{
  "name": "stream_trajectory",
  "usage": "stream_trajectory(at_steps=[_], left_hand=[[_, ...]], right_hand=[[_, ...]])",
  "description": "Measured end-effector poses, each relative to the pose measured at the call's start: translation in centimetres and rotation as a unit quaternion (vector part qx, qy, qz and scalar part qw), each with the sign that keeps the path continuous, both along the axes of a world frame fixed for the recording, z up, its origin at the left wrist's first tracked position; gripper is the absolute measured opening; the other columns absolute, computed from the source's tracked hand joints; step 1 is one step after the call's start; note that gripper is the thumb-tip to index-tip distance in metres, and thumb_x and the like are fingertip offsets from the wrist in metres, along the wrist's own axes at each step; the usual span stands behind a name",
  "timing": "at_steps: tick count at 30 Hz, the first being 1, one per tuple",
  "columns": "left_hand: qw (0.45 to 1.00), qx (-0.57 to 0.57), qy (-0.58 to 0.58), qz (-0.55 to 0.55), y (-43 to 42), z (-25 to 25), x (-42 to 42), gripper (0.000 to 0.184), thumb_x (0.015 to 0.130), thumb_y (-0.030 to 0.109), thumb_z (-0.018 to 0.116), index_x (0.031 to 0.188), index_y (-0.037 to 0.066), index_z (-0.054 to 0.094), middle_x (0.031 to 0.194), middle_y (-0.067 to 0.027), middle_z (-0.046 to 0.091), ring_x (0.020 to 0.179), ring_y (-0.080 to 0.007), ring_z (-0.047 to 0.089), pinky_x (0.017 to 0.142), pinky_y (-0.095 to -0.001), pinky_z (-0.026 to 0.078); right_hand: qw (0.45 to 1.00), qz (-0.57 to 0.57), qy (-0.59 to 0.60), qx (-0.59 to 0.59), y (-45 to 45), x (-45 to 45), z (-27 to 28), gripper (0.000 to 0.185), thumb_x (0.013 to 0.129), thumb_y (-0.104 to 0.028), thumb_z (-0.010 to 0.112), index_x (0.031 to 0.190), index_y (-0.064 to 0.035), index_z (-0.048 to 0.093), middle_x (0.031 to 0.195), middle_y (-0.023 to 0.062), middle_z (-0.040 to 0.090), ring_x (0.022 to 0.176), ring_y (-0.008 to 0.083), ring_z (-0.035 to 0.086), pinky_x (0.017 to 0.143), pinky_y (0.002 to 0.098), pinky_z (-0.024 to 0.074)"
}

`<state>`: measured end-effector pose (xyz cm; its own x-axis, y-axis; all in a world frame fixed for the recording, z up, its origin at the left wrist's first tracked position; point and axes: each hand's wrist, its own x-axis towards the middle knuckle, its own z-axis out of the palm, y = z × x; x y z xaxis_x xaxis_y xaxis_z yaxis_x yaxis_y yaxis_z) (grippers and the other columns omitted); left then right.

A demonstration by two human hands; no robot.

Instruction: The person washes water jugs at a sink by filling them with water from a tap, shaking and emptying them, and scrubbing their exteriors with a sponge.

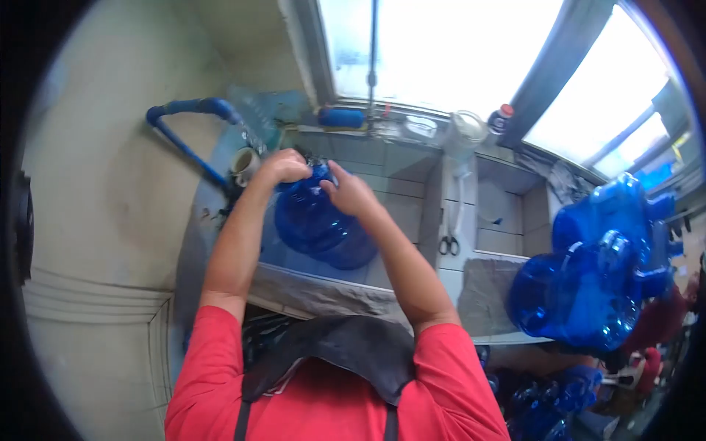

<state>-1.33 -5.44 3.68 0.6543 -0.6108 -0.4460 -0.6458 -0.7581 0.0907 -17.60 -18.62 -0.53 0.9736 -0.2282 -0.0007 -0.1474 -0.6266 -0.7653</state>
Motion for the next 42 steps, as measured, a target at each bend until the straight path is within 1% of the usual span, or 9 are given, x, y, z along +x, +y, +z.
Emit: stream_trajectory(at_steps=[2, 6, 10, 12, 15, 21, 28, 31, 42], left_hand=[[0.998, -0.049, 0.023, -0.022, 0.2, 0.1, -0.5, 0.035, 0.075, 0.035, 0.060, 0.093, 0.009, 0.076, 0.109, -0.0170, 0.069, 0.105, -0.0345, 0.064, 0.092, -0.0401, 0.051], [0.972, -0.153, 0.155, 0.087, 1.8, 1.7, -1.4, 0.027, 0.081, 0.027, 0.065, 0.093, 0.005, 0.075, 0.088, -0.0125, 0.070, 0.080, -0.0256, 0.066, 0.071, -0.0378, 0.053], [0.887, -0.300, 0.292, 0.194, 3.5, 0.3, -2.0, 0.020, 0.086, 0.022, 0.068, 0.094, 0.005, 0.072, 0.073, -0.0020, 0.060, 0.066, -0.0117, 0.055, 0.056, -0.0301, 0.046], [0.886, -0.325, 0.272, 0.187, 4.5, -1.6, -1.9, 0.023, 0.088, 0.023, 0.067, 0.097, 0.002, 0.070, 0.075, -0.0042, 0.063, 0.067, -0.0144, 0.058, 0.060, -0.0319, 0.048], [0.886, -0.448, 0.028, 0.112, 6.6, -3.4, -3.6, 0.023, 0.095, 0.022, 0.063, 0.098, -0.001, 0.067, 0.076, -0.0035, 0.064, 0.068, -0.0102, 0.058, 0.061, -0.0299, 0.048], [0.858, -0.466, 0.005, 0.213, 17.5, -0.6, -10.5, 0.014, 0.092, 0.010, 0.063, 0.101, -0.001, 0.067, 0.090, -0.0067, 0.065, 0.080, -0.0110, 0.059, 0.076, -0.0277, 0.048], [0.820, -0.427, 0.059, 0.376, 30.8, -1.9, -22.6, 0.015, 0.092, 0.006, 0.061, 0.103, 0.000, 0.066, 0.096, -0.0088, 0.065, 0.090, -0.0137, 0.061, 0.083, -0.0284, 0.048], [0.816, -0.392, 0.055, 0.421, 34.6, -6.5, -28.8, 0.027, 0.089, 0.023, 0.065, 0.104, 0.000, 0.067, 0.099, -0.0168, 0.069, 0.091, -0.0287, 0.066, 0.081, -0.0379, 0.050], [0.749, -0.139, 0.145, 0.632, 43.4, -34.8, -53.2, 0.039, 0.082, 0.027, 0.068, 0.113, 0.004, 0.068, 0.113, -0.0223, 0.067, 0.106, -0.0387, 0.064, 0.092, -0.0428, 0.051]], right_hand=[[0.997, -0.046, -0.058, -0.027, -1.7, -3.0, -0.9, 0.046, 0.100, -0.032, 0.047, 0.140, -0.0102, 0.049, 0.111, 0.0268, 0.066, 0.105, 0.0450, 0.062, 0.090, 0.0483, 0.0489], [0.961, -0.236, -0.105, -0.093, -7.7, -11.1, -0.4, 0.041, 0.098, -0.020, 0.045, 0.136, -0.0075, 0.052, 0.115, 0.0250, 0.065, 0.105, 0.0433, 0.061, 0.087, 0.0485, 0.0497], [0.893, -0.395, -0.029, -0.214, -16.3, -19.3, -8.2, 0.045, 0.088, -0.008, 0.048, 0.133, -0.0097, 0.055, 0.105, 0.0244, 0.066, 0.098, 0.0415, 0.063, 0.084, 0.0488, 0.0507], [0.891, -0.402, 0.080, -0.195, -17.3, -21.5, -9.3, 0.043, 0.088, -0.009, 0.049, 0.131, -0.0089, 0.057, 0.107, 0.0251, 0.066, 0.102, 0.0415, 0.062, 0.087, 0.0487, 0.0496], [0.928, -0.328, 0.022, -0.174, -17.8, -22.9, -11.1, 0.037, 0.090, -0.012, 0.051, 0.125, -0.0071, 0.062, 0.109, 0.0254, 0.064, 0.103, 0.0410, 0.061, 0.089, 0.0474, 0.0489], [0.882, -0.344, 0.031, -0.320, -15.9, -18.4, -7.1, 0.030, 0.091, -0.020, 0.061, 0.116, -0.0040, 0.068, 0.110, 0.0200, 0.062, 0.103, 0.0382, 0.060, 0.091, 0.0444, 0.0476], [0.947, 0.032, -0.272, -0.165, -1.1, -4.8, 3.8, 0.052, 0.086, -0.032, 0.075, 0.129, -0.0063, 0.061, 0.121, 0.0187, 0.060, 0.115, 0.0359, 0.057, 0.097, 0.0426, 0.0459], [0.922, 0.124, -0.331, -0.157, 3.3, 0.4, 3.7, 0.047, 0.086, -0.029, 0.076, 0.126, -0.0073, 0.063, 0.116, 0.0159, 0.063, 0.110, 0.0339, 0.060, 0.090, 0.0415, 0.0492], [0.869, 0.217, -0.157, -0.417, 8.5, 16.4, 2.7, 0.026, 0.089, -0.030, 0.058, 0.102, -0.0117, 0.070, 0.105, 0.0169, 0.066, 0.096, 0.0384, 0.065, 0.079, 0.0502, 0.0525]])
